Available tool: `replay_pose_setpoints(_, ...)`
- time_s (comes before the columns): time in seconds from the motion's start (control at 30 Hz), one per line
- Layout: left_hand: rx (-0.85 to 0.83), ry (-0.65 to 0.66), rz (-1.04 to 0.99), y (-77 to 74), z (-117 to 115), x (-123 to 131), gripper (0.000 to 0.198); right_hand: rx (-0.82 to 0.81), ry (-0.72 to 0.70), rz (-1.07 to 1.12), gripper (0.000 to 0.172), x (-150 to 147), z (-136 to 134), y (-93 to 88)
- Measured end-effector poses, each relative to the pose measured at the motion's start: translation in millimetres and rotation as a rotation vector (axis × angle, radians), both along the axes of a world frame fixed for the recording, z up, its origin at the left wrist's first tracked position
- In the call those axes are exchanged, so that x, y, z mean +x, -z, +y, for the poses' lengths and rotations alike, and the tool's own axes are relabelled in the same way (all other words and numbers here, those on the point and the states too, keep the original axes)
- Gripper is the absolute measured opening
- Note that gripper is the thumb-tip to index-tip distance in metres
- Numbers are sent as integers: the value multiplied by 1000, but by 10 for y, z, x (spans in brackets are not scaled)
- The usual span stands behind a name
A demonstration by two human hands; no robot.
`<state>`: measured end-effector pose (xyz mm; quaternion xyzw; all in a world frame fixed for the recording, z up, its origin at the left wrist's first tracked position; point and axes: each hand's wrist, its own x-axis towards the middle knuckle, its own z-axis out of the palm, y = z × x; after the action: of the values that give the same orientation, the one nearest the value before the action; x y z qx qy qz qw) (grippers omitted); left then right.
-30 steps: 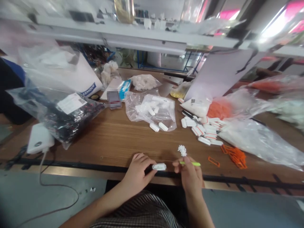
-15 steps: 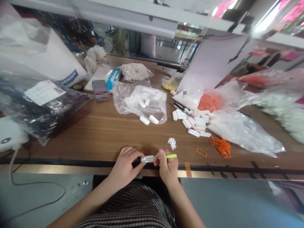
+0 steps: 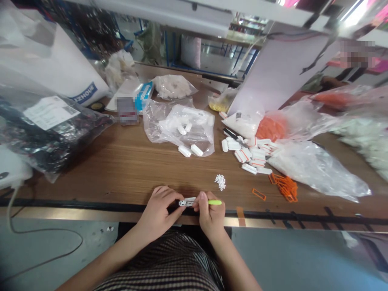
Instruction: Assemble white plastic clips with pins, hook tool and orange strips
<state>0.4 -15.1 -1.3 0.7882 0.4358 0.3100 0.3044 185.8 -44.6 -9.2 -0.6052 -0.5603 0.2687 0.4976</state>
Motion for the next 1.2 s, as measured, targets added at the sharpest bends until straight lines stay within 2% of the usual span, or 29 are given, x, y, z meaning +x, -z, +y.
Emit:
replay_pose_setpoints(0.27, -3, -5, 7, -6, -6, 3, 9, 50, -97, -104, 44, 19, 8, 5)
replay_pose_setpoints(0.5, 5, -13, -20, 0, -10, -10, 9, 111, -255, -292, 35, 20, 47, -120)
replay_pose_setpoints(0.6, 0, -9, -16, 0, -8, -1, 8, 112, -213, -265, 38, 11, 51, -101)
replay_pose_setpoints(0.8, 3, -3, -10, 14, -14, 3, 9, 136, -63, -45, 43, 36, 0, 68)
replay_pose_setpoints(0.9, 7, -1, -9, 20, -7, 0, 10, 105, -54, 25, 44, 39, -4, 98)
replay_pose_setpoints(1.2, 11, -10, -6, 0, -2, 0, 6, 69, -103, -106, 44, 32, 25, 45)
